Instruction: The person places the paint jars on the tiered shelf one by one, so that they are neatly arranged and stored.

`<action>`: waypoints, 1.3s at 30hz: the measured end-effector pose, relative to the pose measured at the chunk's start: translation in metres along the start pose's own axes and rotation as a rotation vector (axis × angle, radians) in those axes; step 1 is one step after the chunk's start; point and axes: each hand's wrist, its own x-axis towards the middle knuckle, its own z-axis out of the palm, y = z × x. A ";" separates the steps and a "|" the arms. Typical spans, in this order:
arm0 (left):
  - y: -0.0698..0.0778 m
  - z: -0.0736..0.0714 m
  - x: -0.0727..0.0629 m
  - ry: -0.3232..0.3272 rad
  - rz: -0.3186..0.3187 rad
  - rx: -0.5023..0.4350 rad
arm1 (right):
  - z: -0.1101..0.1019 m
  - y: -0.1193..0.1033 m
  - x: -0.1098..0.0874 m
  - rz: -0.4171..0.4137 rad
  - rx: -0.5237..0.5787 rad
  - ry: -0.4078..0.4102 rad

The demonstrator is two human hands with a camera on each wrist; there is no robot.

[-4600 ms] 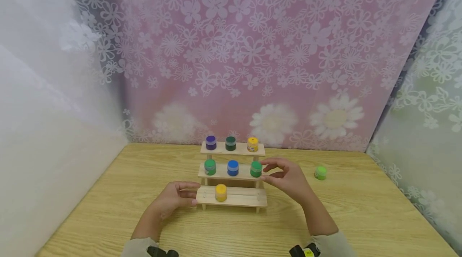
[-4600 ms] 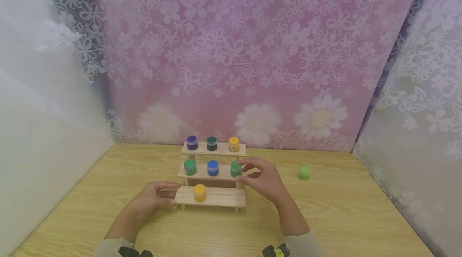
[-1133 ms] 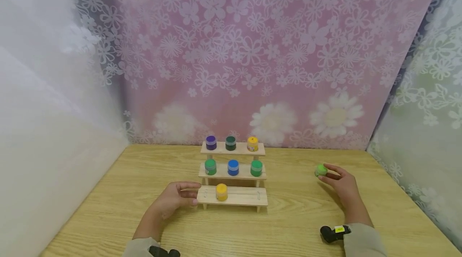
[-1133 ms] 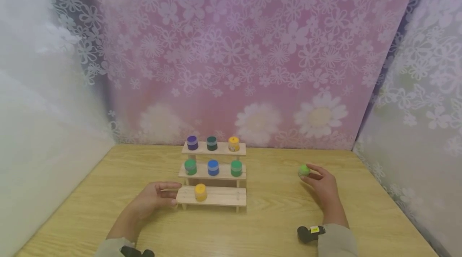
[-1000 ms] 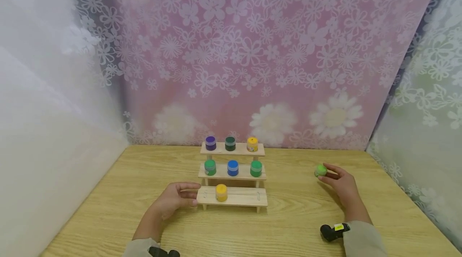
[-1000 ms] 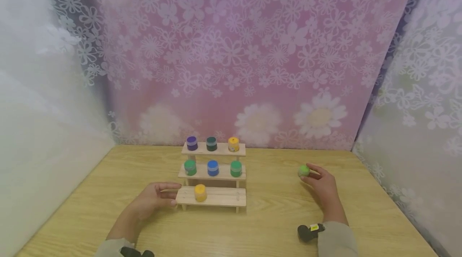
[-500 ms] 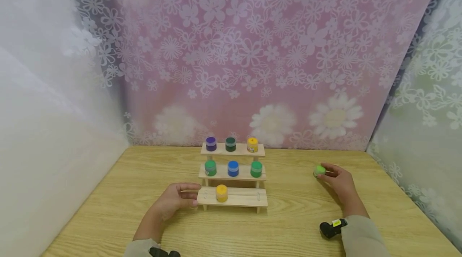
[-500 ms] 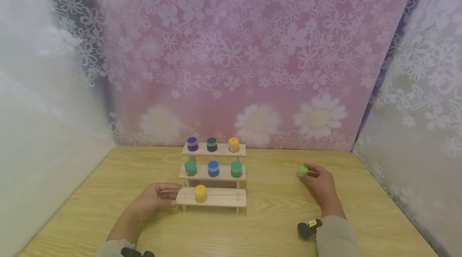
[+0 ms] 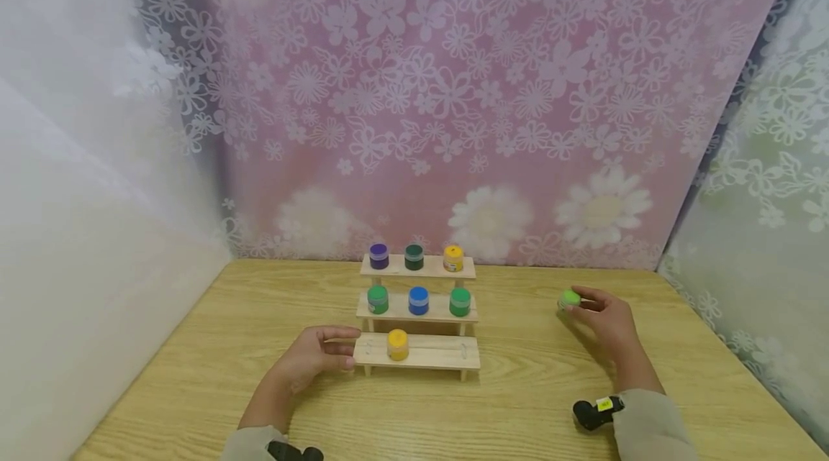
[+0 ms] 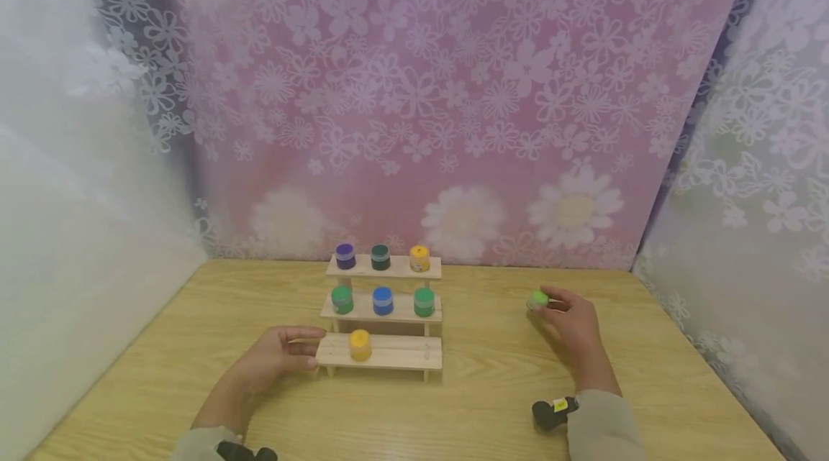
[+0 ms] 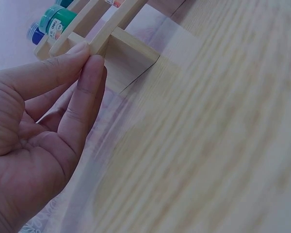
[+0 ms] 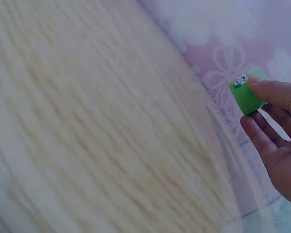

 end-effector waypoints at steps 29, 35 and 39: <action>-0.003 -0.002 0.002 -0.013 0.013 0.008 | 0.023 -0.055 -0.015 -0.199 0.003 -0.070; -0.004 -0.003 0.002 -0.020 0.020 0.008 | 0.030 -0.073 -0.023 -0.247 0.047 -0.133; -0.004 -0.003 0.003 -0.022 0.015 0.005 | 0.034 -0.081 -0.027 -0.267 0.049 -0.173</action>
